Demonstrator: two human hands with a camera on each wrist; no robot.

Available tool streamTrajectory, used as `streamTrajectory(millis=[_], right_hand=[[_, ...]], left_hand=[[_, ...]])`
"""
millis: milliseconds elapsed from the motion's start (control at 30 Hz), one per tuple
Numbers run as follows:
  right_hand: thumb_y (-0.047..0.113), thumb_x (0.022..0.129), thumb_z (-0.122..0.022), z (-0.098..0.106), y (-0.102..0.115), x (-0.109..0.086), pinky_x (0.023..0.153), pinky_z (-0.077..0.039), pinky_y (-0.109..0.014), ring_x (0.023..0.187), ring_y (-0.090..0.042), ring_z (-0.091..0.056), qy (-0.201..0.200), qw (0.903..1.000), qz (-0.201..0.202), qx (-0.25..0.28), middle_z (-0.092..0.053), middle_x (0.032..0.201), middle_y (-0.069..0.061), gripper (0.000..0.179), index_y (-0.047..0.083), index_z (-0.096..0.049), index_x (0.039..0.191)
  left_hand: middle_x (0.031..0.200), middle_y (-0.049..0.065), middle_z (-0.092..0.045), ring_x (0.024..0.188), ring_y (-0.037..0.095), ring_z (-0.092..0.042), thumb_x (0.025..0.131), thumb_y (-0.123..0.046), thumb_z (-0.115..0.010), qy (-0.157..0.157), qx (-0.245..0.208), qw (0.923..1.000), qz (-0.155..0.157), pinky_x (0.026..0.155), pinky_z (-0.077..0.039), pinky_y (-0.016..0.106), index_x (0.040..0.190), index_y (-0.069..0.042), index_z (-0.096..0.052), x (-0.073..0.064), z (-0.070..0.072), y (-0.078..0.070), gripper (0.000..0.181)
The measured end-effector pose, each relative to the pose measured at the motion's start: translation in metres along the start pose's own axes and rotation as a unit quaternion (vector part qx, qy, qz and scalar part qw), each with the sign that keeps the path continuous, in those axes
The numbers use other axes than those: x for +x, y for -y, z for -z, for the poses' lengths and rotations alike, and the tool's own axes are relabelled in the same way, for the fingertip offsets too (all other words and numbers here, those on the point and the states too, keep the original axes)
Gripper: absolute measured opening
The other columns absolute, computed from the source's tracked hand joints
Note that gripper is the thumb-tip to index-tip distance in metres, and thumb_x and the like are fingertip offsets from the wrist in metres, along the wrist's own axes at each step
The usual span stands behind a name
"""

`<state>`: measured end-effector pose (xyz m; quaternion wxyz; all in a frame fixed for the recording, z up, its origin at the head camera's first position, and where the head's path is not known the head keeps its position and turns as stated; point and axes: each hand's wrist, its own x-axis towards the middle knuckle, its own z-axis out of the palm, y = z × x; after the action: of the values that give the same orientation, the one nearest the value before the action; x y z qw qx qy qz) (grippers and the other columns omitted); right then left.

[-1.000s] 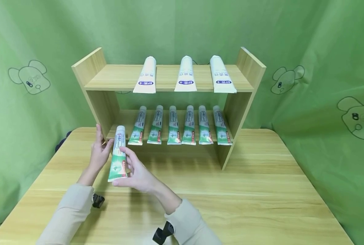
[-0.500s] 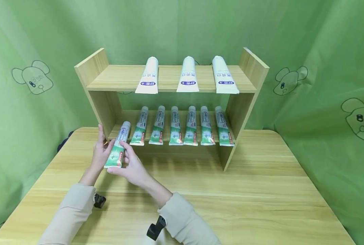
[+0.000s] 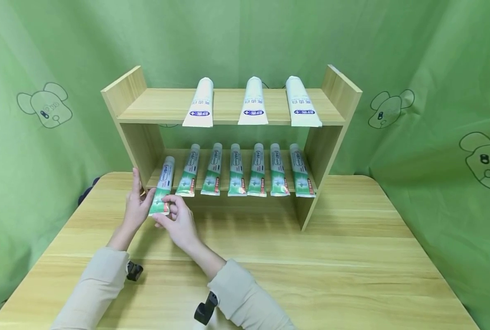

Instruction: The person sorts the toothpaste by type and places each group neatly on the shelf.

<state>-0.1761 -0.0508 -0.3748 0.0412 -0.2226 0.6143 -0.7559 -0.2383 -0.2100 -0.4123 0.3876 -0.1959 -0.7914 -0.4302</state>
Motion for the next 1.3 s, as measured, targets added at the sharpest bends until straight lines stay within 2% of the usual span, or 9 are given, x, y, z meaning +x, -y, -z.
streamTrajectory(millis=[233,300,467,533,633,767,967,1133,1300], right_hand=[[-0.01,0.085,-0.054,0.001,-0.003,-0.001,0.073,-0.057,-0.019,0.074,-0.008,-0.06,-0.003,0.9997,-0.005,0.025,-0.055,0.108,-0.031,0.043,-0.008,-0.039,0.125],[-0.009,0.086,-0.052,0.002,-0.003,-0.001,0.075,-0.057,-0.019,0.078,-0.014,-0.062,-0.003,0.9998,0.001,0.021,-0.054,0.112,-0.031,0.044,-0.007,-0.037,0.127],[-0.007,0.088,-0.051,0.002,-0.006,0.001,0.071,-0.056,-0.019,0.084,-0.029,-0.064,-0.013,0.9998,0.017,0.002,-0.056,0.112,-0.03,0.043,-0.007,-0.038,0.129],[-0.006,0.088,-0.052,0.002,-0.008,0.003,0.069,-0.058,-0.022,0.08,-0.022,-0.064,-0.025,0.9995,0.02,0.0,-0.058,0.107,-0.03,0.041,-0.007,-0.041,0.127],[-0.006,0.088,-0.052,0.001,-0.009,0.007,0.067,-0.059,-0.025,0.071,-0.007,-0.061,-0.044,0.9986,0.028,-0.005,-0.06,0.096,-0.031,0.036,-0.006,-0.046,0.123],[-0.005,0.088,-0.052,0.001,-0.009,0.008,0.064,-0.057,-0.02,0.067,-0.004,-0.059,-0.057,0.9977,0.034,-0.011,-0.061,0.089,-0.031,0.031,-0.006,-0.05,0.119],[-0.004,0.09,-0.05,-0.001,-0.01,0.005,0.067,-0.058,-0.02,0.071,-0.004,-0.06,-0.047,0.9981,0.037,-0.015,-0.062,0.093,-0.03,0.02,-0.012,-0.055,0.108],[-0.006,0.089,-0.05,-0.002,-0.006,0.004,0.07,-0.058,-0.021,0.082,-0.025,-0.064,-0.036,0.9982,0.033,-0.035,-0.061,0.103,-0.029,0.023,-0.012,-0.057,0.11],[-0.008,0.088,-0.049,-0.006,0.013,-0.003,0.075,-0.058,-0.032,0.089,-0.043,-0.06,-0.026,0.9977,0.025,-0.057,-0.059,0.109,-0.029,0.028,-0.014,-0.053,0.115]], left_hand=[[0.067,0.027,-0.053,0.052,0.031,-0.052,0.088,-0.006,-0.057,-0.002,0.003,1.0,-0.007,0.05,-0.056,0.045,0.143,-0.045,-0.005,0.0,0.0,0.0,0.085],[0.07,0.03,-0.053,0.053,0.035,-0.052,0.085,0.003,-0.058,-0.003,0.004,0.9999,-0.01,0.05,-0.056,0.048,0.143,-0.045,-0.004,0.001,0.0,-0.005,0.093],[0.079,0.035,-0.055,0.058,0.039,-0.055,0.088,-0.003,-0.057,0.001,0.003,1.0,-0.002,0.054,-0.057,0.049,0.143,-0.044,-0.004,-0.001,0.0,-0.005,0.087],[0.08,0.034,-0.055,0.06,0.039,-0.056,0.088,-0.006,-0.058,0.001,-0.001,1.0,0.001,0.056,-0.057,0.048,0.143,-0.044,-0.004,-0.002,-0.001,0.0,0.086],[0.085,0.036,-0.055,0.065,0.043,-0.057,0.082,0.007,-0.061,-0.005,-0.009,0.9999,-0.005,0.06,-0.057,0.051,0.144,-0.043,-0.004,-0.001,-0.002,0.0,0.098],[0.09,0.038,-0.055,0.072,0.047,-0.058,0.08,0.009,-0.061,-0.007,-0.02,0.9997,-0.01,0.065,-0.056,0.053,0.144,-0.04,-0.005,-0.001,-0.002,0.002,0.099],[0.081,0.034,-0.056,0.069,0.044,-0.059,0.088,-0.008,-0.058,-0.002,-0.002,1.0,0.0,0.065,-0.057,0.051,0.143,-0.045,-0.006,-0.001,0.0,0.001,0.084],[0.074,0.032,-0.054,0.064,0.042,-0.057,0.091,-0.02,-0.055,0.001,0.004,1.0,0.004,0.063,-0.057,0.051,0.143,-0.044,-0.006,-0.001,0.0,0.002,0.075],[0.098,0.041,-0.054,0.087,0.051,-0.057,0.09,-0.008,-0.055,0.007,-0.017,0.9998,0.012,0.073,-0.054,0.055,0.142,-0.048,-0.007,-0.001,0.0,0.002,0.081]])
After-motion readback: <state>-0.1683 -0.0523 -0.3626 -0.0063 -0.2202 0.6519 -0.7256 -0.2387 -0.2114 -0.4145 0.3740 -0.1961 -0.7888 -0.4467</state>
